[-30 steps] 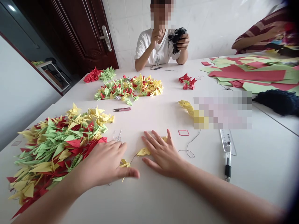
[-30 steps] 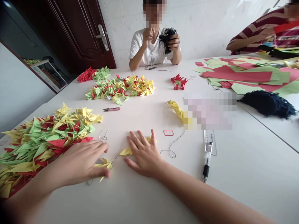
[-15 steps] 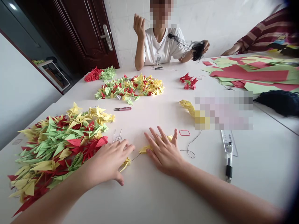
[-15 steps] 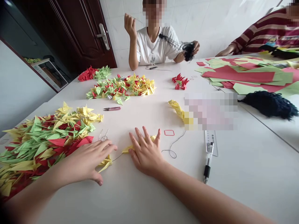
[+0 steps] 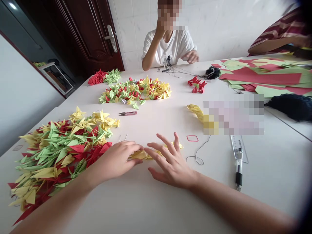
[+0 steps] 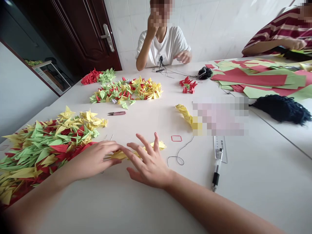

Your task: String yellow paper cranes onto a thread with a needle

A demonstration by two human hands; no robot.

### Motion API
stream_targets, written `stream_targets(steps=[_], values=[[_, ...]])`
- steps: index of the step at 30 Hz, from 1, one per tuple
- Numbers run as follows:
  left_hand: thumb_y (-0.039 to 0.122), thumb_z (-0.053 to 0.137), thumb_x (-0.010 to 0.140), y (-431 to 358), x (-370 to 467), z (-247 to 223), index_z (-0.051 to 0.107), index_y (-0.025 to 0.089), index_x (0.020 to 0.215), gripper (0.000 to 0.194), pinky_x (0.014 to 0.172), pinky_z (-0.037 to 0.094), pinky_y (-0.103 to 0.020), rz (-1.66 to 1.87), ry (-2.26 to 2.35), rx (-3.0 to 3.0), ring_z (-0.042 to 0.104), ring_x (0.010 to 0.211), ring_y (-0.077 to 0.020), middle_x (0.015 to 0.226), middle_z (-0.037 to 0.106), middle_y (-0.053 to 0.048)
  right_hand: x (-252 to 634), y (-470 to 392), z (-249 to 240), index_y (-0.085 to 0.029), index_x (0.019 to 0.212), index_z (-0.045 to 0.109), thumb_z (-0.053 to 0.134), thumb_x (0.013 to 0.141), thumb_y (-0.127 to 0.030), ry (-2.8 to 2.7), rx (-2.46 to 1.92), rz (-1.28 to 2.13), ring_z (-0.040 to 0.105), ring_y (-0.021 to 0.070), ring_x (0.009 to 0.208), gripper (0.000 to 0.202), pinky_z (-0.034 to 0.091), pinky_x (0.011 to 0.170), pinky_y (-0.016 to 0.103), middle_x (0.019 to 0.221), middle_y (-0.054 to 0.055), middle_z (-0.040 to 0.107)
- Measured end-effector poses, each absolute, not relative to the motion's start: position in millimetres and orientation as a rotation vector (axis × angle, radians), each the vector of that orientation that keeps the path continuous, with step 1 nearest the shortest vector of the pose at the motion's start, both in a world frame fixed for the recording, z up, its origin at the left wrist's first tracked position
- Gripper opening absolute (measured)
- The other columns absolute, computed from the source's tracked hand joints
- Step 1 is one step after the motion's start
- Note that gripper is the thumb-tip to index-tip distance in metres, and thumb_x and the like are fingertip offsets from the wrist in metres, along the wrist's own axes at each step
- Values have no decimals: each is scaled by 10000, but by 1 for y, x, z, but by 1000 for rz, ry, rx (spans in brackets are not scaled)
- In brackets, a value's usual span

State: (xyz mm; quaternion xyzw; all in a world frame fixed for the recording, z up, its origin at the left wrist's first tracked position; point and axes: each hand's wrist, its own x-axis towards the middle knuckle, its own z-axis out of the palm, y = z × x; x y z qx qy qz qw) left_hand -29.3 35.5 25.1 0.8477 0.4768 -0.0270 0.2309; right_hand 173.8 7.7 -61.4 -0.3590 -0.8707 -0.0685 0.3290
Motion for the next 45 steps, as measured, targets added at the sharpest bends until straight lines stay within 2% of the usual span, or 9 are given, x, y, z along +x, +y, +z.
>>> stream_targets(steps=[3,7,12,18,22,28,37,45], values=[[421,543,843,32,-29,27,607,283,1095,295,786,450,-257,-60,1273,2155,591,996,-191,1086,650,3,174,9,-64,-191,1280,519,573,872,-366,-2238,-888,-140,406,305,1291,448,68,1097,637,983,64,687],[472,620,765,30,-26,26,592,280,1107,394,715,465,-248,-76,1270,2050,619,883,-182,1002,671,12,174,10,-65,-217,1169,579,604,872,-355,-2187,-843,-62,468,276,1248,328,94,1104,614,861,18,707],[419,639,749,31,-24,24,596,279,1115,394,691,457,-242,-77,1254,2058,632,870,-188,966,686,10,173,11,-66,-208,981,614,612,871,-322,-2165,-829,-46,492,276,1231,158,94,1109,598,860,4,713],[374,593,773,35,-29,26,649,290,1062,306,680,421,-237,-131,1334,2152,632,910,-199,988,704,10,173,11,-63,-205,980,616,573,893,-313,-2165,-920,-22,503,272,1216,145,113,1101,586,866,23,697],[357,520,824,36,-27,28,688,263,898,206,598,368,-242,-230,1371,2247,620,716,-170,809,705,11,172,11,-63,-197,957,619,585,884,-303,-2137,-952,-13,498,274,1219,133,95,1099,589,848,23,691],[319,440,860,36,-26,29,682,233,732,288,513,298,-252,-274,1402,2346,546,561,-154,623,631,2,172,11,-63,-207,932,625,562,894,-286,-2113,-997,-5,513,259,1205,109,119,1104,561,832,22,694],[245,458,823,38,-34,28,699,271,744,255,556,360,-255,-370,1448,2439,608,634,-178,684,681,2,173,11,-63,-197,949,606,595,872,-292,-2131,-946,40,511,281,1205,123,95,1097,596,852,16,701],[120,451,752,38,-37,24,699,251,737,281,504,340,-268,-568,1441,2500,649,668,-215,724,711,-31,172,12,-67,-209,917,595,585,879,-307,-2188,-868,-3,512,264,1209,105,102,1103,587,819,-1,708]])
